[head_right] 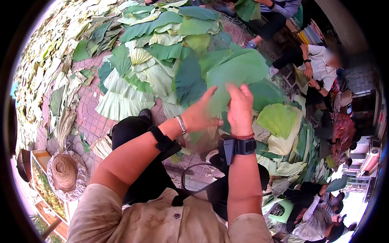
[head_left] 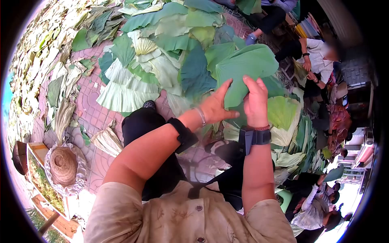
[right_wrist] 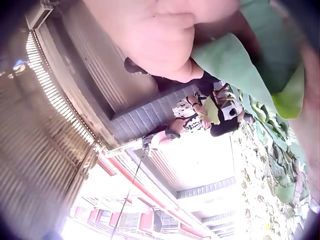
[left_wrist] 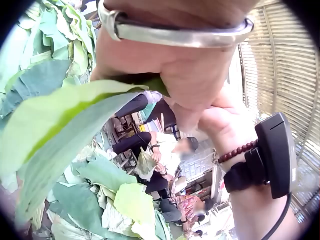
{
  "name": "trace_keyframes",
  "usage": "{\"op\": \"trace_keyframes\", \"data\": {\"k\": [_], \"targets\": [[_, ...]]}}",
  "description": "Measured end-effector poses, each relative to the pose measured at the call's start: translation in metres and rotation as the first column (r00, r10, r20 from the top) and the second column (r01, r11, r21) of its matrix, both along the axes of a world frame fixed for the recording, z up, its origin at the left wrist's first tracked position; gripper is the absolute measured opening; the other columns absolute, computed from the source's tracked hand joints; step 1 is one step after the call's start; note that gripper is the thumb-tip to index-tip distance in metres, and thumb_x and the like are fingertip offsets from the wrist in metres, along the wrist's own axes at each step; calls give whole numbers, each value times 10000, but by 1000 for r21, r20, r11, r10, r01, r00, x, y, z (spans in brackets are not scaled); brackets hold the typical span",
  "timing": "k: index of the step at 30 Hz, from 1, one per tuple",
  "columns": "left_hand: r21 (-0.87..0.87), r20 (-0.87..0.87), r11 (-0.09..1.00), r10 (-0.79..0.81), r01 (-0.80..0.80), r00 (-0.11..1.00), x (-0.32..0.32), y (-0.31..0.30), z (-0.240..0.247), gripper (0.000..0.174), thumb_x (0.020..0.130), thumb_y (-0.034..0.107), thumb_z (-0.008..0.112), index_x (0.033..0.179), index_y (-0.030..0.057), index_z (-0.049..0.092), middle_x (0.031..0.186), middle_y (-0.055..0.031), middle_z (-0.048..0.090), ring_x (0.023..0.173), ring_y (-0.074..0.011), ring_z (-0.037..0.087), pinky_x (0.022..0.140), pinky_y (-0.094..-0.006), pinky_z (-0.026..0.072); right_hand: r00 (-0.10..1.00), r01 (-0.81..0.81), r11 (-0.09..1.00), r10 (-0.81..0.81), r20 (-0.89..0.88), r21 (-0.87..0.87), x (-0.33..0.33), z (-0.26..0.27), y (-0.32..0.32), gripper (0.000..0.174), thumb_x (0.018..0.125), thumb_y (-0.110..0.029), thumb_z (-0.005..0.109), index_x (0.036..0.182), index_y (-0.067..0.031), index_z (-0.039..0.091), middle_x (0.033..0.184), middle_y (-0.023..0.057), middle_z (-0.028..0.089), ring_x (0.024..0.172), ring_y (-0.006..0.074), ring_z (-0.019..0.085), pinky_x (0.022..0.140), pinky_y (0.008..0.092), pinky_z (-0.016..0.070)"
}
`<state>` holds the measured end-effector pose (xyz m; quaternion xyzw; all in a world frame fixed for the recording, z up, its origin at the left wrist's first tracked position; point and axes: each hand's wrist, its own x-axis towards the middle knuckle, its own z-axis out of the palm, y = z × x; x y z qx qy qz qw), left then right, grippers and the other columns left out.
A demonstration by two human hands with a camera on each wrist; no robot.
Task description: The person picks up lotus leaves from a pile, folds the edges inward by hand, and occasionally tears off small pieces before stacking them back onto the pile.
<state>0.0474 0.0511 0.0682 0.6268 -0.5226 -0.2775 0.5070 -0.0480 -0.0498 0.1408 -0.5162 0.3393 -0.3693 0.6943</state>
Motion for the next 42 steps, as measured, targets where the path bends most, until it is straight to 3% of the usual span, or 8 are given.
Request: {"op": "trace_keyframes", "data": {"k": [4,7,10,13,16,20,35,42], "targets": [[-11,-381,994,97,-110,919,41,-6,10,456,891,244,584,1240,-33,489,1084,-137,643,932,-259,639,818,-377,497,988,-149,988,151,26,-49,11,8,6,247,905,-187,587,1099,-33,590,1096,38,588,1013,172,561,812,334,469],[132,-894,991,134,-35,428,65,6,33,311,903,209,568,1122,-11,590,1034,-107,658,901,-216,639,813,-358,504,987,35,982,-63,-149,-185,-21,-6,-14,295,914,-237,584,1147,-59,548,1146,77,563,1032,246,568,865,410,452],[-84,-989,996,-87,29,119,79,14,31,331,891,212,584,1143,-2,582,1050,-97,657,906,-219,644,823,-363,509,935,156,986,-164,-315,-51,-67,-33,-24,417,898,-312,608,1226,-76,506,1211,94,543,1109,266,530,925,454,401],[-152,-987,984,-157,87,47,85,19,31,348,892,223,579,1149,-11,576,1074,-107,652,928,-231,643,853,-371,506,958,146,964,-82,-276,221,-93,-55,-8,524,892,-392,598,1297,-94,449,1283,99,511,1168,290,483,968,472,350],[-164,-985,983,-167,80,33,83,18,29,348,897,220,567,1159,-9,570,1086,-106,646,949,-237,636,863,-370,503,962,138,939,-52,-267,316,-96,-73,9,587,901,-438,566,1348,-96,399,1343,90,474,1227,283,435,1001,462,329],[-192,-981,973,-191,125,-21,77,20,29,340,899,226,566,1157,4,575,1079,-100,649,946,-237,633,877,-369,496,911,-326,780,109,397,535,-95,-112,23,562,921,-408,540,1357,-84,396,1354,88,473,1234,266,443,1018,464,340],[-25,-981,996,-7,-88,192,67,11,18,480,942,400,515,1256,38,489,1208,-80,572,1075,-217,551,951,-364,442,956,168,944,-226,186,284,-126,-44,11,364,877,-144,619,1201,-8,523,1162,104,594,1065,263,567,955,429,437],[75,-971,987,103,-139,214,75,18,24,464,925,372,542,1253,47,501,1212,-102,581,1081,-257,573,963,-389,442,845,517,856,-509,165,-7,-166,5,6,339,859,-101,627,1173,-12,538,1127,100,606,1016,243,593,898,408,481]]}}
